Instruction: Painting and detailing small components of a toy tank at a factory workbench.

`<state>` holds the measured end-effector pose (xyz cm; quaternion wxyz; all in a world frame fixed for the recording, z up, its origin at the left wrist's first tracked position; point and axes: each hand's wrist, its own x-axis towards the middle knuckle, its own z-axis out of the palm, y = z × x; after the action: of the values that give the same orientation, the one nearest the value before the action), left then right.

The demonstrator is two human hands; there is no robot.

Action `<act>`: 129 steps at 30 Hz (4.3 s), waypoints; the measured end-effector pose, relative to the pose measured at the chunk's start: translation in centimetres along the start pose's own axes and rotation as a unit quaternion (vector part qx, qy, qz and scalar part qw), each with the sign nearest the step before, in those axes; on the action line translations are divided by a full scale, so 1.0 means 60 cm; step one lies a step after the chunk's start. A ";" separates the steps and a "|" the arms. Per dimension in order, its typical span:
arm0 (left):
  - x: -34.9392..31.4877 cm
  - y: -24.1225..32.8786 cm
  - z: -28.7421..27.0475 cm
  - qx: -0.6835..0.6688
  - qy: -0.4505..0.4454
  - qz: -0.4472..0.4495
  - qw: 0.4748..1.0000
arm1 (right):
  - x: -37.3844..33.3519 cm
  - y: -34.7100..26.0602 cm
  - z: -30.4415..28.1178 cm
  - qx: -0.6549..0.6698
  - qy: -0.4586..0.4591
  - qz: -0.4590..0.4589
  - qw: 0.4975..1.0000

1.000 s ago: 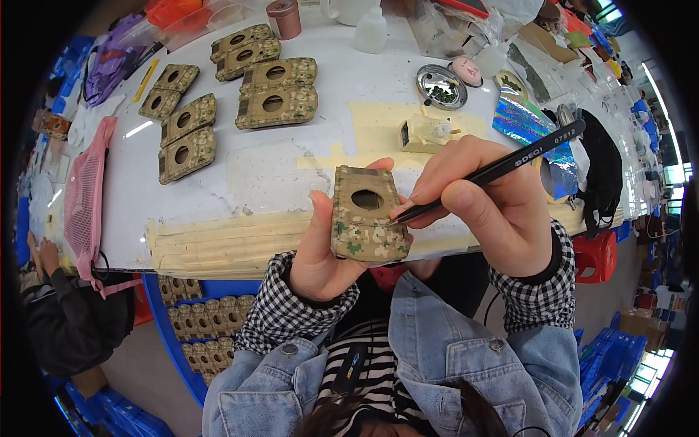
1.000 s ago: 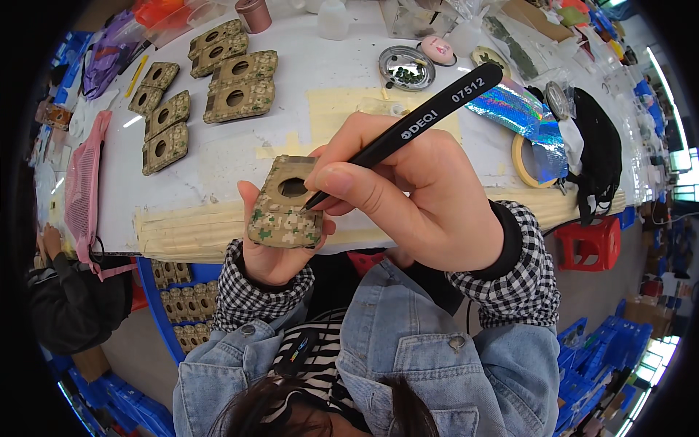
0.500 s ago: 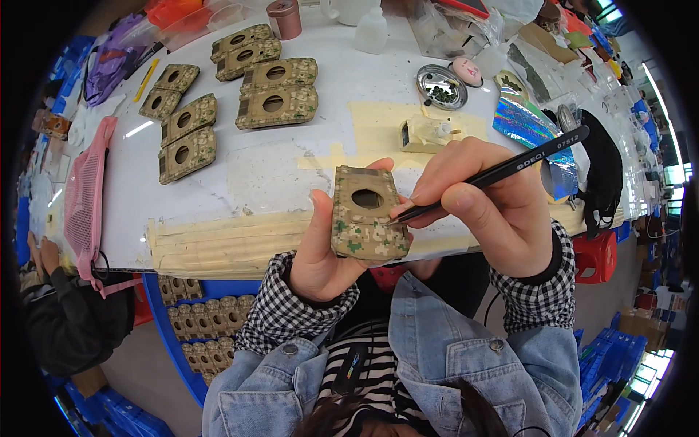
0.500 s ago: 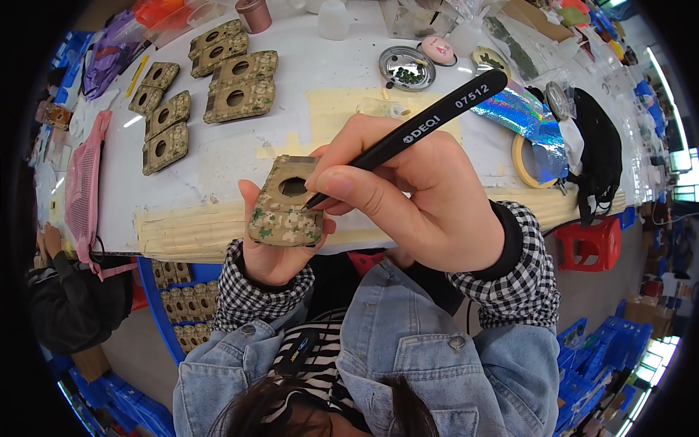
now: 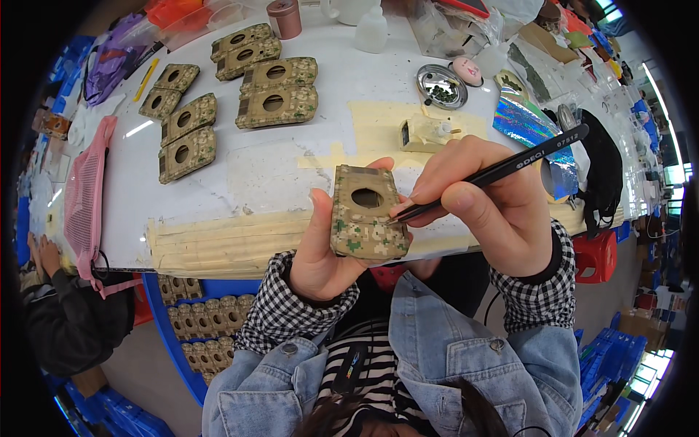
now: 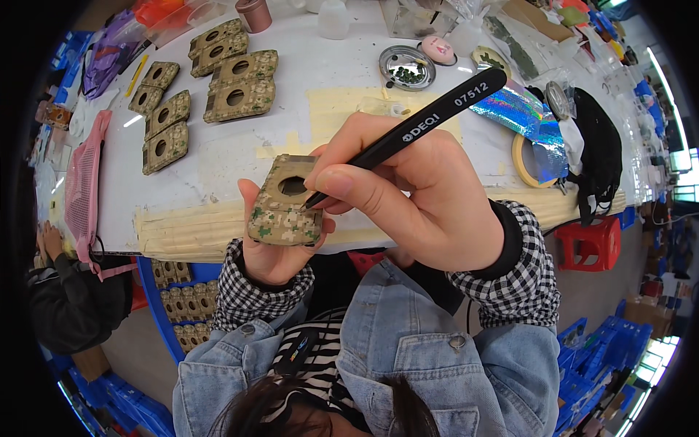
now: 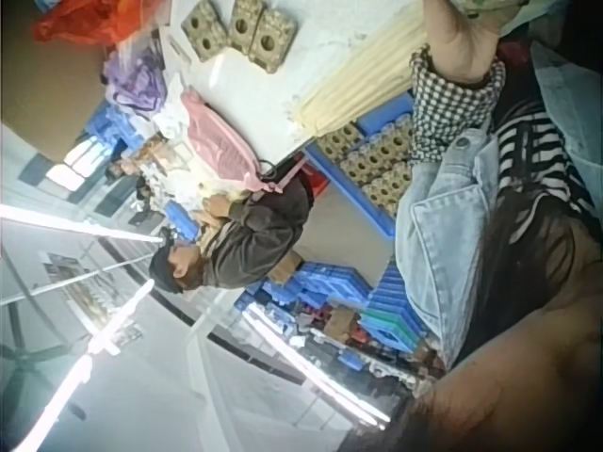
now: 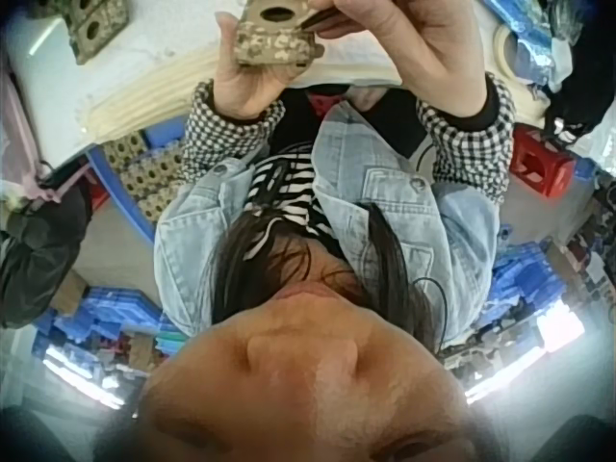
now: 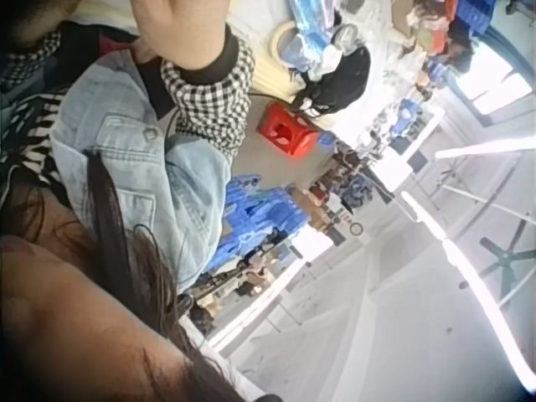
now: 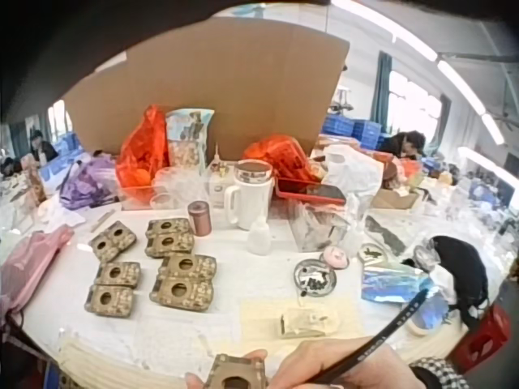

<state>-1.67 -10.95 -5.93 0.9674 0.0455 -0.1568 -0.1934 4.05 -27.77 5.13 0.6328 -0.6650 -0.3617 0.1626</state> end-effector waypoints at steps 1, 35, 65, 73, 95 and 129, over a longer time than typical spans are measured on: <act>0.000 0.000 0.001 -0.004 0.002 0.003 1.000 | 0.000 0.000 0.000 0.004 0.001 0.002 1.000; 0.021 0.002 0.023 -0.194 0.066 -0.034 0.978 | -0.014 0.092 -0.083 -0.500 0.263 -0.127 0.815; 0.010 0.004 0.025 -0.102 0.096 -0.050 0.989 | -0.019 0.036 0.023 -0.001 0.147 -0.037 0.988; 0.010 0.004 0.026 -0.098 0.097 -0.047 0.989 | -0.017 0.033 0.026 -0.019 0.154 -0.019 0.988; 0.010 0.006 0.006 -0.162 -0.001 0.036 0.986 | -0.004 0.095 -0.070 -0.519 0.298 -0.154 0.787; 0.005 0.012 0.000 -0.070 0.049 0.033 0.996 | -0.101 0.132 -0.029 -0.124 0.291 0.103 0.943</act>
<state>-1.16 -10.38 -5.73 0.9806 -0.0177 -0.0965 -0.1698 3.25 -32.71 -3.69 0.6030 -0.7902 -0.1082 -0.0197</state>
